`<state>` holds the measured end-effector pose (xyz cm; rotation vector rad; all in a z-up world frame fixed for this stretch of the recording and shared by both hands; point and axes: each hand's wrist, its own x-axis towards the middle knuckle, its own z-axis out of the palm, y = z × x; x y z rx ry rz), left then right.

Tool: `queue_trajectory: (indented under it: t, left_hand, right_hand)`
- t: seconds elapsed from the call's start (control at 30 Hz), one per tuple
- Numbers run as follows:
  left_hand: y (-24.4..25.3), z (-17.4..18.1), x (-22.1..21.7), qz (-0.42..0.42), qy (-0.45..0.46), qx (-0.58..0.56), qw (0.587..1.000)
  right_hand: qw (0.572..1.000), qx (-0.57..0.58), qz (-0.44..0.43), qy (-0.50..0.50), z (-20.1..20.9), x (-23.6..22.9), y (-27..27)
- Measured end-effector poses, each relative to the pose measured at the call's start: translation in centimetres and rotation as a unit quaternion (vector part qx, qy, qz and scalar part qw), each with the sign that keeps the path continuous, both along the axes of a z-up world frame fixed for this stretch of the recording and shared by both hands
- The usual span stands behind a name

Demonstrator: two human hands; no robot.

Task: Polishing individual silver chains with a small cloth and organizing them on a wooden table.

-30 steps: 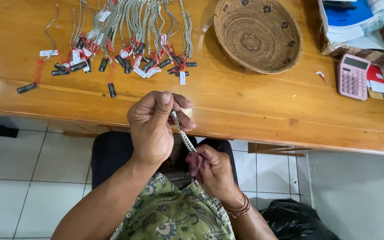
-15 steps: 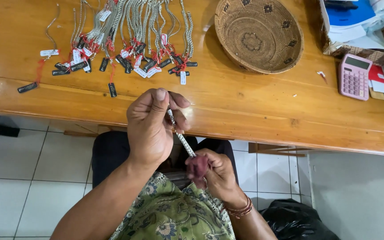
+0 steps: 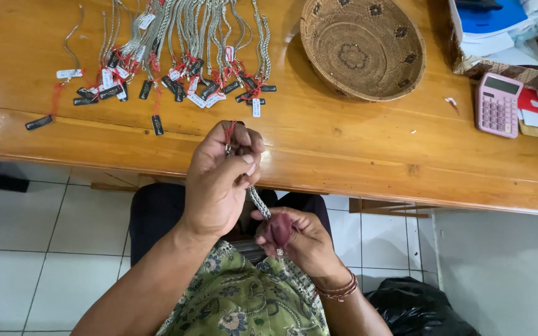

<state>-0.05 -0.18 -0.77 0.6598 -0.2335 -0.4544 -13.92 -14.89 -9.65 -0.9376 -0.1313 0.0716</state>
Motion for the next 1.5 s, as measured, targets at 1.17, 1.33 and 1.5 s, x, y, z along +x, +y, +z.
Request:
queue_trajectory:
  t: [1.17, 1.33, 1.5]
  left_hand:
    - [2.2, -1.3, 3.6, -0.020, -0.219, 0.300, 0.928]
    - [1.2, -2.0, 3.2, -0.045, -0.148, 0.165, 0.974]
    - [1.0, -1.6, 3.0, -0.027, -0.169, 0.136, 0.976]
  right_hand:
    - [0.982, -0.165, -0.087, -0.026, 2.3, 0.1, -0.8]
    - [0.980, -0.136, -0.119, 0.085, 2.3, 0.5, -0.6]
    - [0.998, 0.047, -0.037, 0.036, 0.9, 0.7, -1.4]
